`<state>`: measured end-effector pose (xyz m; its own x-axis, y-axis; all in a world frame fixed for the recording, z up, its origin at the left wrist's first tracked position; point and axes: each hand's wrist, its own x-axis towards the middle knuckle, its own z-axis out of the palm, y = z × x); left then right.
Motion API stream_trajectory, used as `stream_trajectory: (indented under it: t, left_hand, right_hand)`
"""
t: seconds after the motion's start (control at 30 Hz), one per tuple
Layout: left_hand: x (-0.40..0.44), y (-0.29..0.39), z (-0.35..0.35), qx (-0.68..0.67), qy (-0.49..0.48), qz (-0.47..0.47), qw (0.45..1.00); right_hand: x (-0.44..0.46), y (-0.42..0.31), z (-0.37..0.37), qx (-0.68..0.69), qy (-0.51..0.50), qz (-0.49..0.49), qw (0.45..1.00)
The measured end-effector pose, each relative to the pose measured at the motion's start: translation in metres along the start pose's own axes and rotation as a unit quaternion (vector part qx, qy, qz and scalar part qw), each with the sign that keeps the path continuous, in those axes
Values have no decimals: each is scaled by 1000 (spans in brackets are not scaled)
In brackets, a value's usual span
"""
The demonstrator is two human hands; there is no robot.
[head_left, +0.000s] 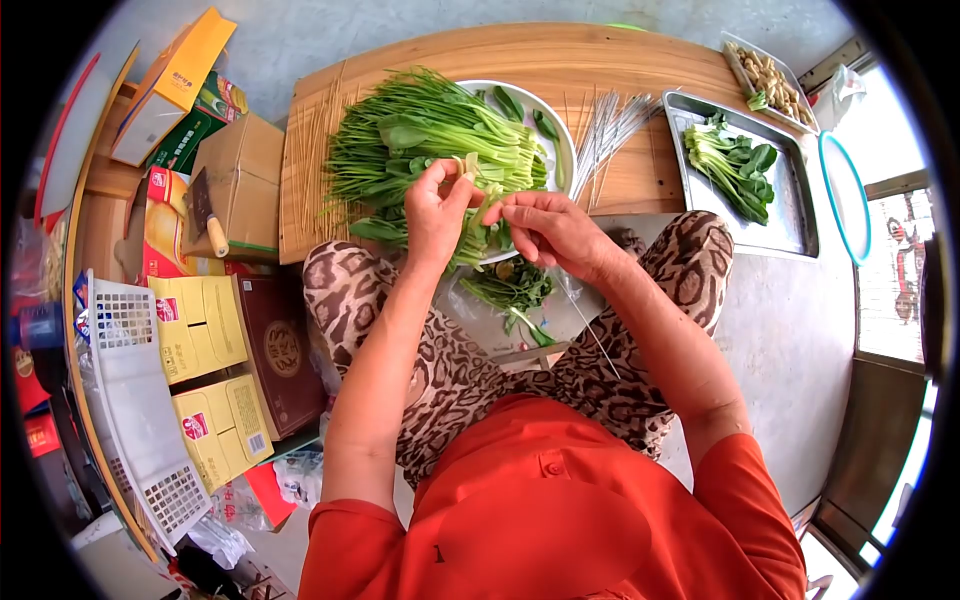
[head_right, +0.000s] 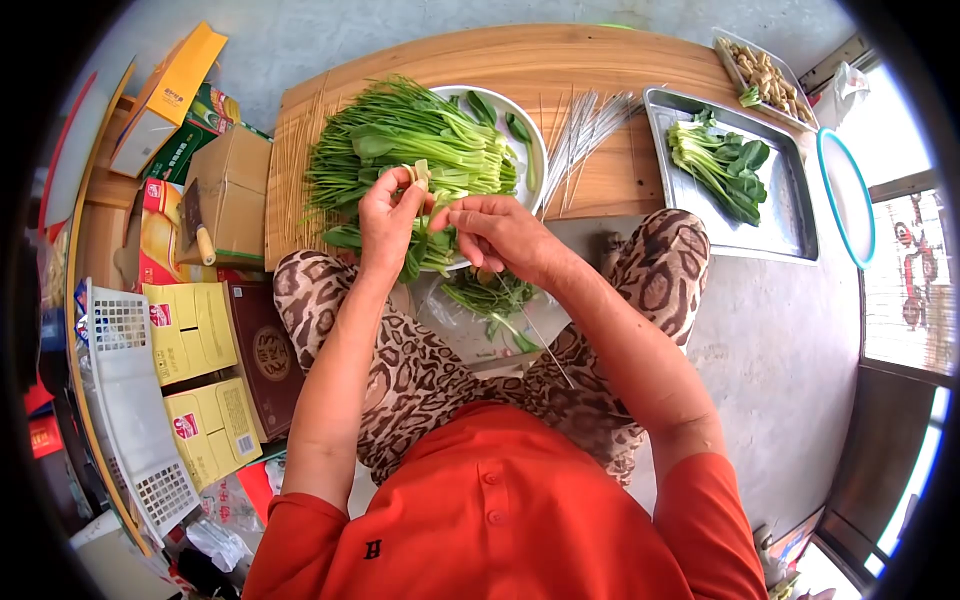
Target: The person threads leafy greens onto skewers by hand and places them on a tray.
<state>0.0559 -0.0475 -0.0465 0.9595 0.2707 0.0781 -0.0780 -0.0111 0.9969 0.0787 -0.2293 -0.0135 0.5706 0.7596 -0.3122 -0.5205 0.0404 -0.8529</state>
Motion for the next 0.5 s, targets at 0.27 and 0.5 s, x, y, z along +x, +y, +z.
stream_trajectory:
  t: [0.27, 0.5]
  left_hand:
    - [-2, -2, 5, 93, 11, 82, 992]
    - [2, 1, -5, 137, 44, 89, 986]
  right_hand:
    - [3, 3, -1, 15, 24, -2, 1000]
    - [4, 0, -6, 0, 43, -9, 999]
